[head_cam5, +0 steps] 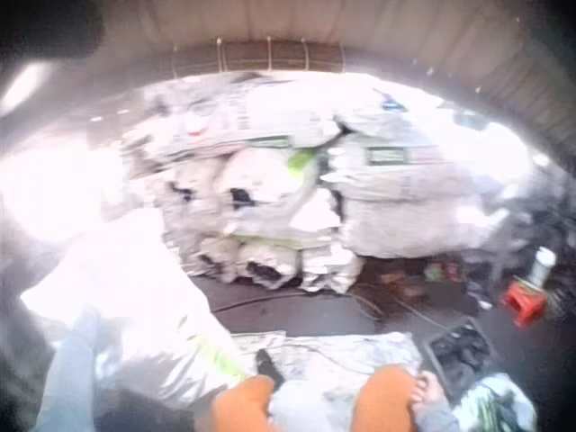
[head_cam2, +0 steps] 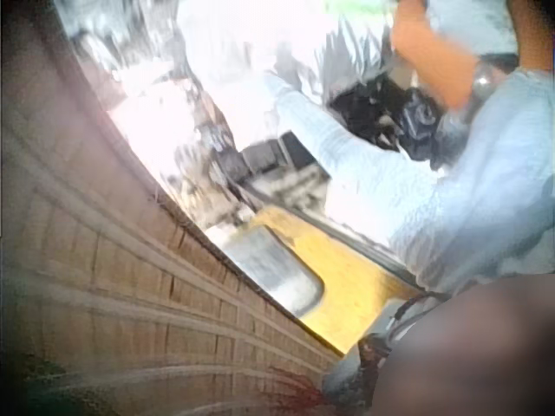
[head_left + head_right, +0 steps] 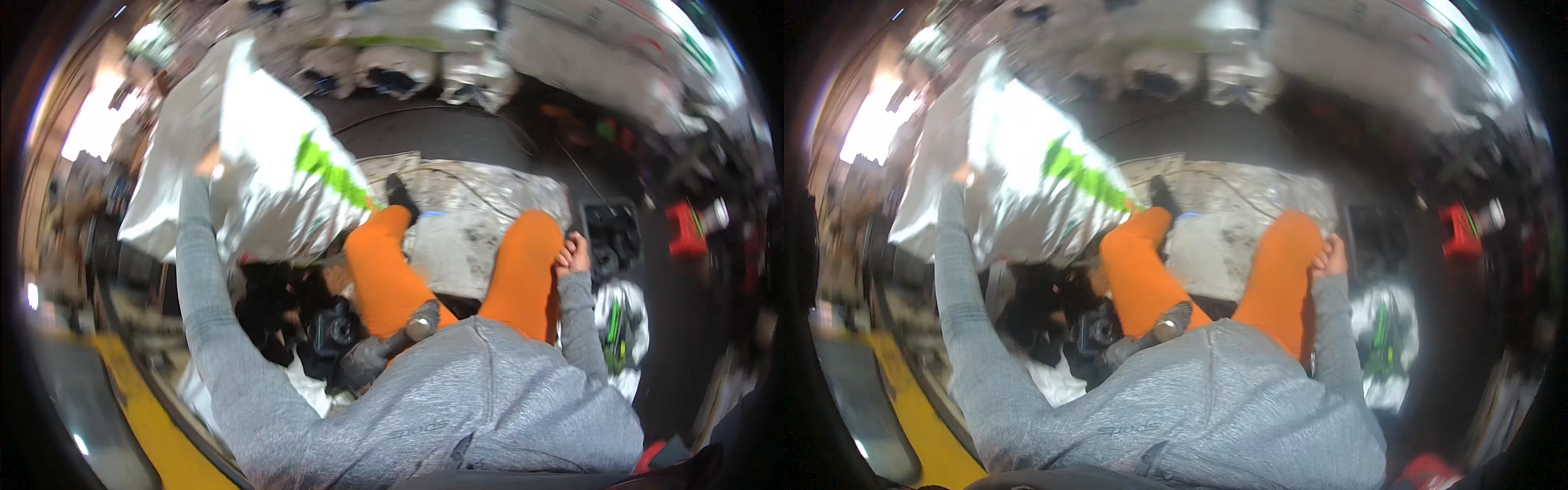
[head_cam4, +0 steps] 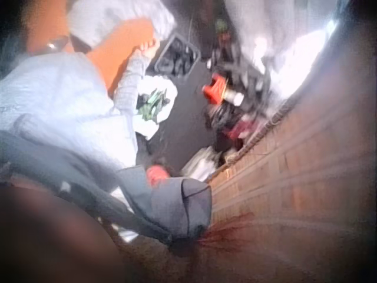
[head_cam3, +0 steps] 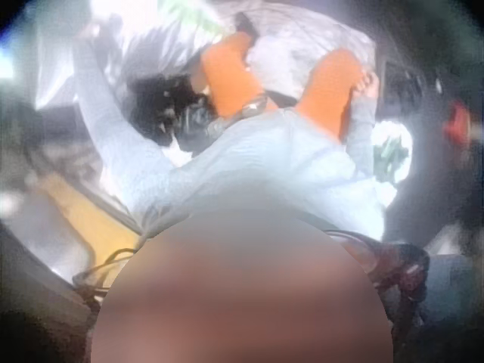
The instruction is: The person sits on the floor and uses a cordless drill to fasten screws into a black plastic mechanical part. They repeatedly pick up screws from a tray, insert them into the part, and tighten them with the drill.
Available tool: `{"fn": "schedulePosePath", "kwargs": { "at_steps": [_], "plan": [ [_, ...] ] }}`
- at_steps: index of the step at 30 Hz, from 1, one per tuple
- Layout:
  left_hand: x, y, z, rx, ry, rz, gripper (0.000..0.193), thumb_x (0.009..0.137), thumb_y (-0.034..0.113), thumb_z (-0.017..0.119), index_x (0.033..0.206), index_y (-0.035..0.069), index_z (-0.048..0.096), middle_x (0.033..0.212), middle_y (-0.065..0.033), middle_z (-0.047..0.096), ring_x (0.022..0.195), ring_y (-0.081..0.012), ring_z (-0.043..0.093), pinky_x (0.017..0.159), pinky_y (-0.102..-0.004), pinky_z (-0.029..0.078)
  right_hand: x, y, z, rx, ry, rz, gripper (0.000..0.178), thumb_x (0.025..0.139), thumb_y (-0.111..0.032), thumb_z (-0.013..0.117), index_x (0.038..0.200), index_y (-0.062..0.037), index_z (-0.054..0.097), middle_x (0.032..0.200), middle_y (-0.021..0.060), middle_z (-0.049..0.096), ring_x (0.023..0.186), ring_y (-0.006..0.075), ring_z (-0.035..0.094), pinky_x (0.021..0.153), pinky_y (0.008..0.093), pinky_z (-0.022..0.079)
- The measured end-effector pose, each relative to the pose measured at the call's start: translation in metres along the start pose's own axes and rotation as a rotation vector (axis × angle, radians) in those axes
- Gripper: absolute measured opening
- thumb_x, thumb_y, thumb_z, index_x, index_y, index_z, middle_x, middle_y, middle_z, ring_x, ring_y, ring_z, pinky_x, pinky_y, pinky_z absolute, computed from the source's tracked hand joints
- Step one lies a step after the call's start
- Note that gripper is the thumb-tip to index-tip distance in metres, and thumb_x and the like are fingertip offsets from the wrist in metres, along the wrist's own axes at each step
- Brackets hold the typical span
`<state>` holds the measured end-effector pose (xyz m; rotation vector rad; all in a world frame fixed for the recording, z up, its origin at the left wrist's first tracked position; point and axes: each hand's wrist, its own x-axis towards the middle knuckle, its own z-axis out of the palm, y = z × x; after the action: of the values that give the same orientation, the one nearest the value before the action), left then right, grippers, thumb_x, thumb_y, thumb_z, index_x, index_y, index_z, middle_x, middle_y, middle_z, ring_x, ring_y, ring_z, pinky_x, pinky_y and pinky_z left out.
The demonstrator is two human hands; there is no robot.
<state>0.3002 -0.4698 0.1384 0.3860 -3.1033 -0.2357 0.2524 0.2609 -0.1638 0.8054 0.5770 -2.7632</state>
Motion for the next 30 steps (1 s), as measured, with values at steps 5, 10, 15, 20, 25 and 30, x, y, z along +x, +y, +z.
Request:
{"fn": "schedulePosePath", "kwargs": {
  "at_steps": [5,10,15,20,25,30],
  "plan": [
    [0.079,-0.076,0.084,0.048,-0.107,-0.006,0.06,0.087,0.038,0.061,0.133,0.001,0.047,0.125,-0.0177,0.057,0.115,-0.0271,0.054,0.097,-0.0372,0.042,-0.005,-0.042,-0.071,-0.249,0.25,-0.258,0.029,0.085,-0.037,0.068,0.077,-0.0181,0.048,0.054,-0.0085,0.028,0.038,0.0053,0.022,0.034,0.0223,0.02],
    [0.084,-0.016,0.083,0.067,-0.025,-0.08,0.061,0.086,0.039,0.063,0.131,0.0,0.047,0.125,-0.0171,0.057,0.114,-0.0262,0.055,0.097,-0.0366,0.042,0.022,-0.081,-0.141,-0.487,0.661,-0.548,0.035,0.08,-0.038,0.072,0.086,-0.0037,0.067,0.063,0.0006,0.054,0.049,0.0131,0.047,0.043,0.0298,0.038],
    [0.052,0.059,0.077,-0.12,0.148,-0.087,0.062,0.086,0.039,0.064,0.13,-0.002,0.048,0.124,-0.0164,0.057,0.113,-0.0254,0.055,0.096,-0.036,0.043,0.04,-0.113,-0.161,-0.994,0.879,-0.754,0.025,0.08,-0.028,0.071,0.098,-0.0105,0.069,0.09,0.0087,0.069,0.083,0.0215,0.064,0.078,0.0339,0.049],
    [-0.01,0.178,0.058,-0.621,0.245,-0.014,0.063,0.085,0.04,0.065,0.128,-0.003,0.049,0.124,-0.0158,0.057,0.112,-0.0245,0.056,0.096,-0.0355,0.043,0.057,-0.184,-0.132,-1.438,0.764,-0.712,0.042,0.081,-0.031,0.067,0.12,-0.0174,0.059,0.103,0.0138,0.067,0.097,0.0307,0.062,0.087,0.0391,0.048],
    [-0.039,0.268,0.145,-1.334,-0.105,-0.227,0.064,0.084,0.04,0.067,0.127,-0.004,0.049,0.124,-0.0151,0.057,0.111,-0.0236,0.056,0.096,-0.0349,0.044,0.095,-0.244,-0.116,-1.986,0.668,-0.575,0.062,0.077,-0.037,0.07,0.13,-0.0106,0.051,0.126,0.0137,0.058,0.115,0.0328,0.055,0.098,0.0417,0.044],
    [-0.039,0.283,0.361,-1.652,-0.298,-0.669,0.051,0.086,0.039,0.066,0.119,0.001,0.057,0.112,-0.0121,0.063,0.099,-0.023,0.062,0.09,-0.0371,0.048,0.125,-0.275,-0.115,-2.335,0.624,-0.262,0.064,0.074,-0.041,0.074,0.128,-0.013,0.054,0.126,0.0129,0.057,0.117,0.0295,0.053,0.098,0.0393,0.043]
  ]
}}
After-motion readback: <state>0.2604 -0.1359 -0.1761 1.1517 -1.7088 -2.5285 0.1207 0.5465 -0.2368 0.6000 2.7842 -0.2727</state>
